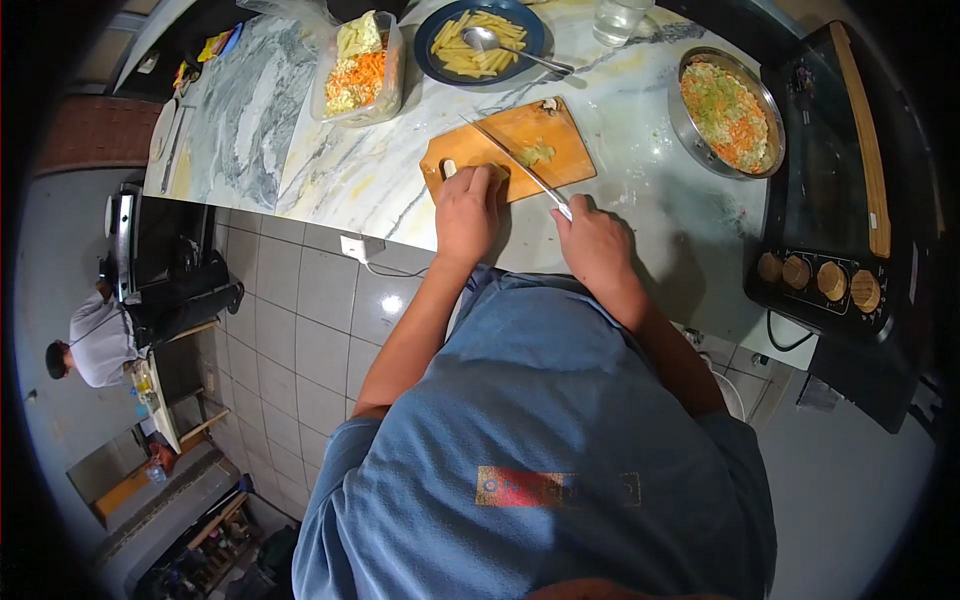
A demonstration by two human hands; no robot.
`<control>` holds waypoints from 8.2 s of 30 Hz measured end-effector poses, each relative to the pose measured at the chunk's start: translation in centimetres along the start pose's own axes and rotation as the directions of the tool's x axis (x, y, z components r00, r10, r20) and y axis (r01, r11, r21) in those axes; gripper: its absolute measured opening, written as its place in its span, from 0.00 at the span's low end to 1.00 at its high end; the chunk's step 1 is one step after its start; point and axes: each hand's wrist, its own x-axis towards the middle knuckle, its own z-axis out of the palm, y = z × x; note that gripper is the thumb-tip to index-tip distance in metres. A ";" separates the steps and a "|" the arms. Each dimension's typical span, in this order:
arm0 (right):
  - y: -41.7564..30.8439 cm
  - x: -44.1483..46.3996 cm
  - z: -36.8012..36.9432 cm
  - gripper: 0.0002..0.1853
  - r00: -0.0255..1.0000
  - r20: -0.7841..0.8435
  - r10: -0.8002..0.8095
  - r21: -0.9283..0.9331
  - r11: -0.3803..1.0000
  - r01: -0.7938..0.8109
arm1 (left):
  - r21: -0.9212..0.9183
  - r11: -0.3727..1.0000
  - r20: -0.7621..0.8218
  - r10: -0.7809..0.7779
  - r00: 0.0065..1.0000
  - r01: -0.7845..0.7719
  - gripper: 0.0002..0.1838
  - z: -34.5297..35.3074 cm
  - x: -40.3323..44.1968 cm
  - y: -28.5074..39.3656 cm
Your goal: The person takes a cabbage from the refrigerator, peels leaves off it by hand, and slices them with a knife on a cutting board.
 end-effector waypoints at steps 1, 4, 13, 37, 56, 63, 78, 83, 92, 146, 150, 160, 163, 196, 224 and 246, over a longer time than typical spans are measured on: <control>0.1 0.0 0.0 0.18 1.000 0.000 0.001 -0.001 1.000 -0.001 | -0.008 1.000 -0.005 0.022 1.000 -0.022 0.05 0.0 0.0 -0.1; 0.2 0.1 0.2 0.20 0.997 -0.070 -0.036 0.016 0.999 0.037 | 0.006 0.997 -0.022 0.078 0.997 -0.078 0.05 0.0 0.1 -0.4; -0.5 -0.2 0.9 0.22 0.999 -0.004 -0.043 0.227 0.973 0.043 | 0.069 0.989 0.020 0.126 0.992 -0.127 0.08 -0.3 -0.1 -0.7; -1.5 -0.1 1.1 0.19 0.992 0.111 -0.054 0.195 0.980 0.032 | 0.009 0.996 0.043 0.085 0.995 -0.085 0.11 -0.7 0.0 -0.8; -1.9 0.5 0.9 0.19 0.983 0.184 0.022 0.180 0.982 -0.055 | 0.000 0.996 0.030 0.088 0.996 -0.088 0.13 -0.6 0.1 -0.7; -1.8 1.1 1.8 0.19 0.989 0.145 -0.003 0.143 0.990 -0.018 | -0.002 0.996 0.028 0.090 0.996 -0.090 0.13 -0.5 -0.1 -1.0; -1.3 0.7 2.0 0.18 0.996 0.084 -0.011 0.084 0.996 0.004 | -0.003 0.998 0.037 0.064 0.997 -0.064 0.09 -0.6 0.0 -1.1; -1.1 0.7 1.8 0.19 0.997 0.078 -0.023 0.085 0.996 0.017 | 0.022 0.997 0.039 0.078 0.996 -0.079 0.06 -0.8 -0.2 -0.7; -0.3 0.2 2.0 0.19 0.999 0.029 -0.019 0.067 0.998 0.017 | 0.003 0.997 0.008 0.081 0.997 -0.081 0.05 -0.8 -0.2 -0.4; 0.1 0.5 1.3 0.21 0.991 -0.108 -0.074 0.259 0.961 0.100 | 0.035 0.991 0.010 0.133 0.991 -0.133 0.14 0.4 -0.2 -1.4; -0.3 0.1 1.0 0.21 0.993 -0.065 -0.097 0.277 0.954 0.111 | 0.039 0.996 0.029 0.079 0.996 -0.080 0.13 0.2 -0.2 -1.2; -0.9 -0.3 0.5 0.21 0.998 0.002 -0.056 0.193 0.980 0.055 | -0.008 0.993 -0.058 0.116 0.991 -0.117 0.13 0.9 -0.3 -1.7; -0.7 -0.1 0.8 0.21 0.997 -0.013 -0.070 0.200 0.977 0.071 | -0.009 0.993 -0.060 0.114 0.992 -0.114 0.13 0.8 -0.3 -1.7; -1.6 0.7 0.3 0.21 0.988 0.151 0.015 0.132 0.991 -0.036 | -0.027 0.997 -0.061 0.071 0.996 -0.073 0.09 0.8 0.0 -1.1; -1.8 2.0 2.0 0.19 0.998 0.053 -0.030 0.107 0.994 0.024 | -0.068 0.996 -0.098 0.056 0.994 -0.062 0.09 0.6 0.3 -0.8; -0.3 0.9 1.4 0.20 0.986 -0.162 -0.049 -0.034 0.998 0.044 | -0.028 0.999 -0.067 0.014 0.998 -0.016 0.07 0.0 -0.1 0.1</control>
